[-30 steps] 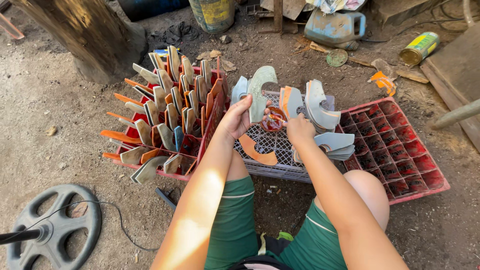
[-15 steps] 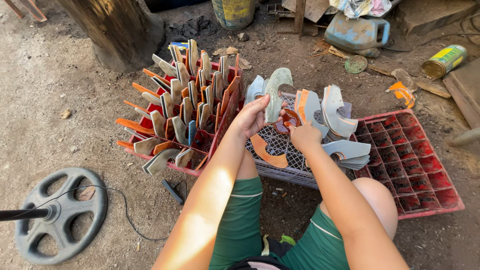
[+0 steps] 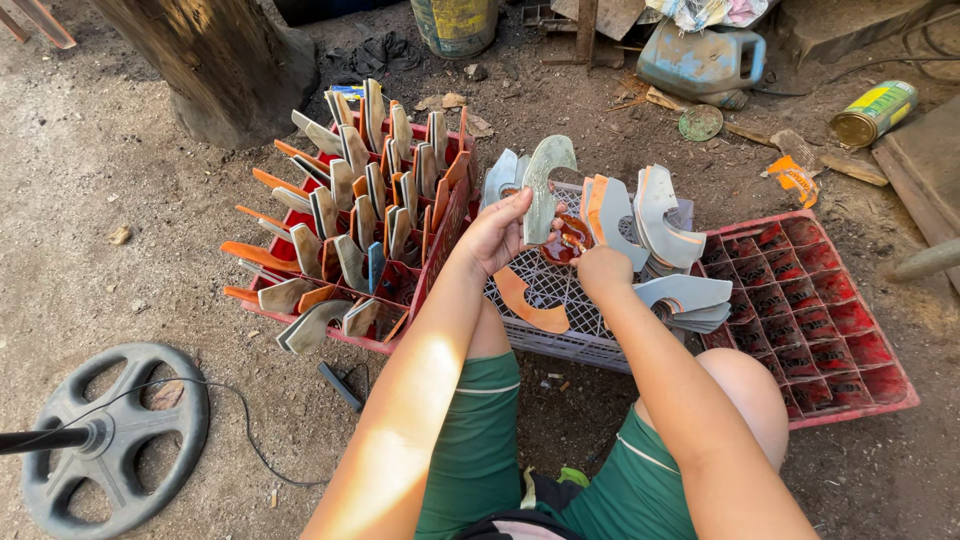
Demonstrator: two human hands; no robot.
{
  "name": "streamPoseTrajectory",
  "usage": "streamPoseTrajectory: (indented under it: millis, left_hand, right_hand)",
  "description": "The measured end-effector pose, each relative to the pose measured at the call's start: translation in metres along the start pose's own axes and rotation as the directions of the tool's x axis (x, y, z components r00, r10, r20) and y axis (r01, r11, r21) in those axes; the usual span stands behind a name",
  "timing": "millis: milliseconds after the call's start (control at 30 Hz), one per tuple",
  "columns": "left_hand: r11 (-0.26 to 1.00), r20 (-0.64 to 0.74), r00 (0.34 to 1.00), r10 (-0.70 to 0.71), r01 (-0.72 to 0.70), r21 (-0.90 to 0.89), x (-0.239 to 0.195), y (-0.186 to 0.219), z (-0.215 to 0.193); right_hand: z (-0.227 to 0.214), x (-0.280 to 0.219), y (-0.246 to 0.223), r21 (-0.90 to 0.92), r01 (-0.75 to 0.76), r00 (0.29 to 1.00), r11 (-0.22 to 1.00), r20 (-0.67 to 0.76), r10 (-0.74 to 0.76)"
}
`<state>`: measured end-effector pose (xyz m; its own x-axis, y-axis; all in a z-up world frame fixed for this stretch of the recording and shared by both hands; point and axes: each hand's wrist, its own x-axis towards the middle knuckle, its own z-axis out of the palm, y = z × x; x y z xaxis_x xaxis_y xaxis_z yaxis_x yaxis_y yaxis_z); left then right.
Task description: The person sits on the ground and paints curved plastic parts orange using a small brush. They dip the brush into a container of orange paint, apply it to each part, and place the painted parts into a red crate.
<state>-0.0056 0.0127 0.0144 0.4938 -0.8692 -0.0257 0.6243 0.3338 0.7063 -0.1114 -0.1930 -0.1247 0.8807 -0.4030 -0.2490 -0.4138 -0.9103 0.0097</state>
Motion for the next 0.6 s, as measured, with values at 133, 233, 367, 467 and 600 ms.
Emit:
streamPoseTrajectory:
  millis: [133,233,367,467,600]
  left_hand:
    - [1.0,-0.005,1.0,-0.003,0.003,-0.018,-0.001,0.001,0.002]
    - [0.999,0.019,1.0,0.007,-0.006,-0.041,-0.001,0.0,0.002]
    - [0.996,0.05,0.998,0.024,-0.02,-0.082,0.0,-0.002,-0.002]
    - [0.99,0.045,0.997,0.058,-0.051,-0.132,0.002,-0.006,-0.005]
    - [0.984,0.017,0.995,0.093,-0.089,-0.156,0.005,-0.01,-0.007]
  right_hand:
    - [-0.02,-0.006,-0.011,0.055,-0.102,0.995,0.993,0.016,0.101]
    - [-0.03,-0.013,-0.015,0.033,-0.131,0.987,0.991,0.096,0.128]
    - [-0.033,-0.015,-0.016,-0.007,-0.054,0.999,0.999,-0.007,0.054]
    - [-0.029,-0.015,-0.012,0.017,-0.038,0.997,0.999,-0.07,0.039]
    - [-0.028,-0.021,-0.007,-0.082,-0.013,0.965,0.997,-0.263,-0.009]
